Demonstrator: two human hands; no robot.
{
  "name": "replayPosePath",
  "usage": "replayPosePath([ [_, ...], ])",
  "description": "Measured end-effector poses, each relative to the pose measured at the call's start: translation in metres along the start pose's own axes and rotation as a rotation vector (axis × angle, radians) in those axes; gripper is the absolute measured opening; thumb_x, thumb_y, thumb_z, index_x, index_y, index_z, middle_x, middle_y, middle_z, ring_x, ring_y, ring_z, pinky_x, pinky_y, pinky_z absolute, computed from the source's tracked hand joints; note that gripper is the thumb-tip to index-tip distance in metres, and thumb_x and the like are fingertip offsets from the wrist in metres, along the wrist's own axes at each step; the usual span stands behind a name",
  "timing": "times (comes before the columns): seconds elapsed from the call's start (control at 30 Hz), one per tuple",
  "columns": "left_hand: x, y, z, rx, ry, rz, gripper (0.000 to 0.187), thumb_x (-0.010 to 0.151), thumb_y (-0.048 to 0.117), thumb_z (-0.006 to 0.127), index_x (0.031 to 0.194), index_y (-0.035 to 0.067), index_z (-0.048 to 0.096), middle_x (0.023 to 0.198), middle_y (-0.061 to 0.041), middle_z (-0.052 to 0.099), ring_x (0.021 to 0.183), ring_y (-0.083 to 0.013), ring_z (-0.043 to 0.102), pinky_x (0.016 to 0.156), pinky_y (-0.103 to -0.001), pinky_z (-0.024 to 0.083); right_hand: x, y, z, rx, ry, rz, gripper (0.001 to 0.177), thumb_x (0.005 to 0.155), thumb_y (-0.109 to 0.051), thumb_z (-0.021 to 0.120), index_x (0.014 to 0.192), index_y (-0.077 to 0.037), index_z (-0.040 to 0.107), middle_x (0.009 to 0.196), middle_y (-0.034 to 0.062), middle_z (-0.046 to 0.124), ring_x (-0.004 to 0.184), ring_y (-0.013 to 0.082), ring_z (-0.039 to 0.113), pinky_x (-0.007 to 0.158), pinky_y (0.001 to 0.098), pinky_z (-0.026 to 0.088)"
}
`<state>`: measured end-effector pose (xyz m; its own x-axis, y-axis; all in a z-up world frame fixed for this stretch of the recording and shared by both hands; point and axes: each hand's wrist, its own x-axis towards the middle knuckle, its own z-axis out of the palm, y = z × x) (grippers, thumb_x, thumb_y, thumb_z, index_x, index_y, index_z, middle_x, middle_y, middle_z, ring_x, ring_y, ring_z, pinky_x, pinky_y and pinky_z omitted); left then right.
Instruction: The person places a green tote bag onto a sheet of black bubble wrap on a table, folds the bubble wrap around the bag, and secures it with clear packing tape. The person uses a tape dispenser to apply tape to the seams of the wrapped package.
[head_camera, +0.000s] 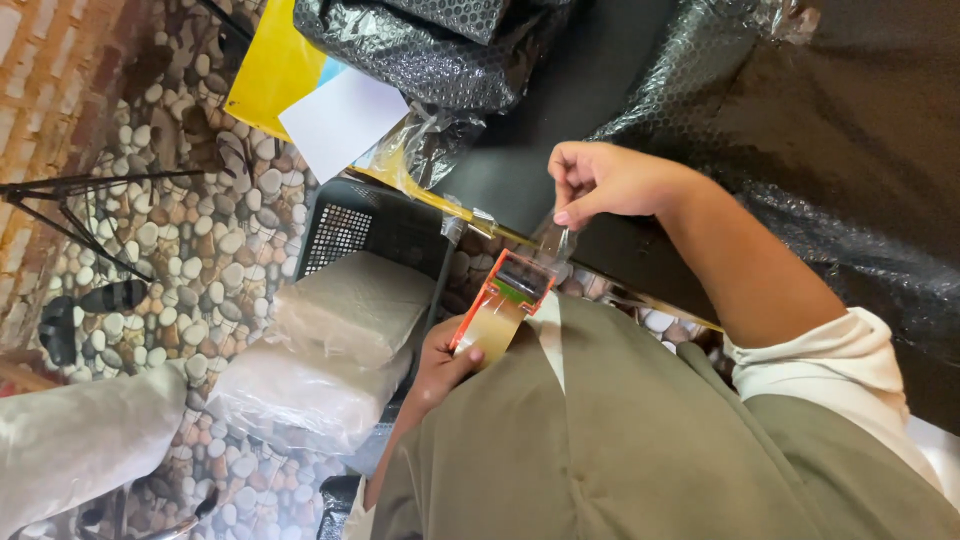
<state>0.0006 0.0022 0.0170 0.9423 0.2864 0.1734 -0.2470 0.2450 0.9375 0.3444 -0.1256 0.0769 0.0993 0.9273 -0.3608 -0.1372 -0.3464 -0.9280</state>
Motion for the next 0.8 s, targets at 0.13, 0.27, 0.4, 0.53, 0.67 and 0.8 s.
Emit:
replayPosePath([
  [0.13, -0.029, -0.022, -0.002, -0.02, 0.128, -0.081, 0.032, 0.092, 0.024, 0.075, 0.071, 0.005, 0.062, 0.074, -0.01, 0.061, 0.063, -0.0172, 0.052, 0.065, -0.034, 0.048, 0.037, 0.079, 0.03, 0.312, -0.023, 0.16, 0.042, 0.086, 0.004, 0.077, 0.107, -0.014, 0.046, 0.085, 0.002, 0.068, 0.071, 0.0147, 0.07, 0.066, 0.0282, 0.062],
  [0.27, -0.047, -0.019, 0.015, -0.002, 0.299, -0.085, 0.033, 0.096, 0.028, 0.071, 0.075, 0.005, 0.061, 0.078, -0.01, 0.06, 0.067, -0.0167, 0.054, 0.067, -0.033, 0.05, 0.052, 0.138, 0.063, 0.707, -0.2, 0.294, 0.038, 0.091, 0.001, 0.074, 0.108, -0.019, 0.047, 0.08, -0.0041, 0.06, 0.068, 0.0143, 0.068, 0.062, 0.0256, 0.058],
  [0.4, -0.073, -0.031, 0.024, 0.177, 0.361, -0.093, 0.035, 0.098, 0.031, 0.069, 0.08, 0.002, 0.065, 0.084, -0.014, 0.061, 0.072, -0.0207, 0.057, 0.071, -0.037, 0.05, 0.044, 0.165, 0.06, 0.809, -0.267, 0.354, 0.034, 0.094, 0.001, 0.071, 0.11, -0.018, 0.047, 0.078, -0.0012, 0.057, 0.068, 0.0159, 0.067, 0.067, 0.0292, 0.058],
  [0.53, -0.086, -0.019, 0.056, 0.053, 0.59, -0.001, 0.036, 0.099, 0.036, 0.066, 0.075, 0.009, 0.059, 0.076, -0.003, 0.059, 0.067, -0.0092, 0.049, 0.063, -0.026, 0.045, 0.033, 0.194, 0.043, 0.34, 0.071, 0.439, 0.047, 0.083, -0.002, 0.081, 0.115, -0.012, 0.047, 0.088, 0.0054, 0.062, 0.073, 0.021, 0.072, 0.071, 0.033, 0.063],
  [0.67, -0.088, -0.017, 0.067, 0.218, 0.619, 0.097, 0.041, 0.092, 0.037, 0.077, 0.07, 0.007, 0.06, 0.075, -0.006, 0.055, 0.063, -0.0117, 0.048, 0.06, -0.027, 0.046, 0.06, 0.188, 0.022, -0.404, 0.3, 0.144, 0.046, 0.072, -0.013, 0.086, 0.105, -0.018, 0.055, 0.083, 0.0009, 0.073, 0.079, 0.0211, 0.074, 0.073, 0.0341, 0.058],
  [0.8, -0.103, -0.026, 0.071, 0.296, 0.686, 0.131, 0.042, 0.093, 0.037, 0.077, 0.068, 0.007, 0.061, 0.076, -0.006, 0.053, 0.064, -0.0125, 0.047, 0.06, -0.029, 0.045, 0.104, 0.177, 0.026, -0.69, 0.23, 0.007, 0.036, 0.075, -0.021, 0.08, 0.101, -0.023, 0.055, 0.083, -0.0045, 0.071, 0.089, 0.0212, 0.073, 0.085, 0.0372, 0.054],
])
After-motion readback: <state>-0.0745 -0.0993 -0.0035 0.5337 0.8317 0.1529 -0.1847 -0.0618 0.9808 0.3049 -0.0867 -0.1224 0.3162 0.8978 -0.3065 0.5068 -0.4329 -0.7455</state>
